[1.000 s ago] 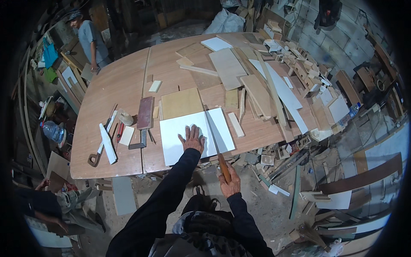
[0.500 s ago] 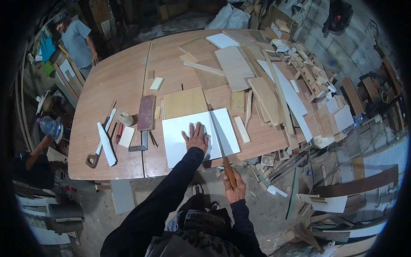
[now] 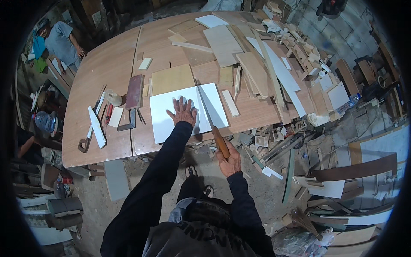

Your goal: The person positions a white board on a workbench, marks a line across it using a square and a pencil, and cuts along the line with a hand saw.

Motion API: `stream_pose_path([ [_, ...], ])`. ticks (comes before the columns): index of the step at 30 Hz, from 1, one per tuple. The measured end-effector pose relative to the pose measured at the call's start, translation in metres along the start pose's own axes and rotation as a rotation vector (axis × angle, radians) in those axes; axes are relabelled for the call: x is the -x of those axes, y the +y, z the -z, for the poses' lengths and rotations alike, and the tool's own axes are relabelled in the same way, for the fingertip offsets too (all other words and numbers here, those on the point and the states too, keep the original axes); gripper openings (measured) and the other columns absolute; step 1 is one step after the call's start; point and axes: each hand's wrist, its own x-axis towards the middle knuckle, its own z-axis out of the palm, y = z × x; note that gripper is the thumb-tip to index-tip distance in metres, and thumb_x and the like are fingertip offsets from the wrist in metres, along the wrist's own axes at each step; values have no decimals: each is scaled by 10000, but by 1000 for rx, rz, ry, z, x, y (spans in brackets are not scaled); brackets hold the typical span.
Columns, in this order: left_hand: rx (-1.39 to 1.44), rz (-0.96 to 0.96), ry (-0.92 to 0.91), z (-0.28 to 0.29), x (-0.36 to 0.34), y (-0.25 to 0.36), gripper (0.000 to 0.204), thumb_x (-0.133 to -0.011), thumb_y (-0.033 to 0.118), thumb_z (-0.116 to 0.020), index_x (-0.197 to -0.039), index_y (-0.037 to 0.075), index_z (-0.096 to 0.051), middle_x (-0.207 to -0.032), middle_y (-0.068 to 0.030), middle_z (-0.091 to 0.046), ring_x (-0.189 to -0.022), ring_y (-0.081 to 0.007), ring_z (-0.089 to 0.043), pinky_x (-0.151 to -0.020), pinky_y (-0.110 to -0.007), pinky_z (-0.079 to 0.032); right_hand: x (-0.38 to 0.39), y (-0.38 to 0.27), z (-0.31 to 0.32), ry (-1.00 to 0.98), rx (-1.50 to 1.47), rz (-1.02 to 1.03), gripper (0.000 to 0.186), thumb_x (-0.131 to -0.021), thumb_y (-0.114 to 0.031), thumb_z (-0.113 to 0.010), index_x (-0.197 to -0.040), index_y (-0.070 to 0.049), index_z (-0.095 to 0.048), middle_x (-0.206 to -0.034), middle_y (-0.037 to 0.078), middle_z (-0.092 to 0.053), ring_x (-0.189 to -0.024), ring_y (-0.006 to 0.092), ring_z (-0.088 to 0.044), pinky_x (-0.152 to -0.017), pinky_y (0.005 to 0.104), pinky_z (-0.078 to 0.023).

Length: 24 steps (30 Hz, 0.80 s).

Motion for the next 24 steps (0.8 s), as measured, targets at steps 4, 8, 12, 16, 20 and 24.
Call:
stream_pose_path([
  [4, 15, 140, -135, 2, 8, 1, 560, -925, 455, -359, -1429, 212, -337, -1542, -40, -178, -1428, -359, -25, -1020, -737, -18, -1, -20, -2, -14, -130, -156, 426, -867, -204, -597, -1246, -17, -539, -1087, 146, -633, -962, 223, -610, -872, 315, -467],
  [8, 7, 71, -61, -2, 8, 1, 546, -937, 438, -347, -1429, 203, -345, -1546, -48, -167, -1425, -371, 2, -1018, -741, 12, -3, -2, -4, 57, -128, -72, 403, -909, -257, -580, -1233, -18, -550, -1083, 136, -638, -967, 215, -608, -883, 306, -463],
  [12, 12, 95, -70, -5, 0, -2, 538, -937, 421, -336, -1424, 192, -350, -1542, -46, -180, -1426, -367, -16, -1032, -725, 1, -11, 0, -9, 107, -21, 115, 360, -895, -177, -581, -1211, -6, -558, -1109, 137, -634, -995, 216, -609, -883, 306, -463],
  [16, -9, 81, -40, -3, -6, 0, 529, -936, 415, -333, -1413, 187, -363, -1537, -45, -195, -1424, -366, -44, -1031, -729, -25, -11, -2, -14, 108, -16, 115, 363, -875, -128, -583, -1219, -13, -556, -1126, 145, -632, -1013, 232, -616, -888, 311, -465],
  [20, -14, 57, -30, -2, -4, 0, 529, -932, 405, -343, -1410, 181, -365, -1525, -53, -218, -1421, -376, -54, -1024, -739, -38, -13, -5, -12, 104, -39, 64, 368, -875, -132, -580, -1224, -17, -558, -1114, 144, -632, -991, 220, -611, -878, 302, -466],
  [24, -31, 80, -65, -2, -5, 0, 541, -928, 396, -338, -1425, 182, -338, -1530, -56, -205, -1421, -381, -41, -1025, -738, -40, -11, -11, -16, 115, 123, 96, 394, -846, -87, -575, -1234, -27, -546, -1103, 160, -635, -944, 249, -634, -843, 310, -486],
])
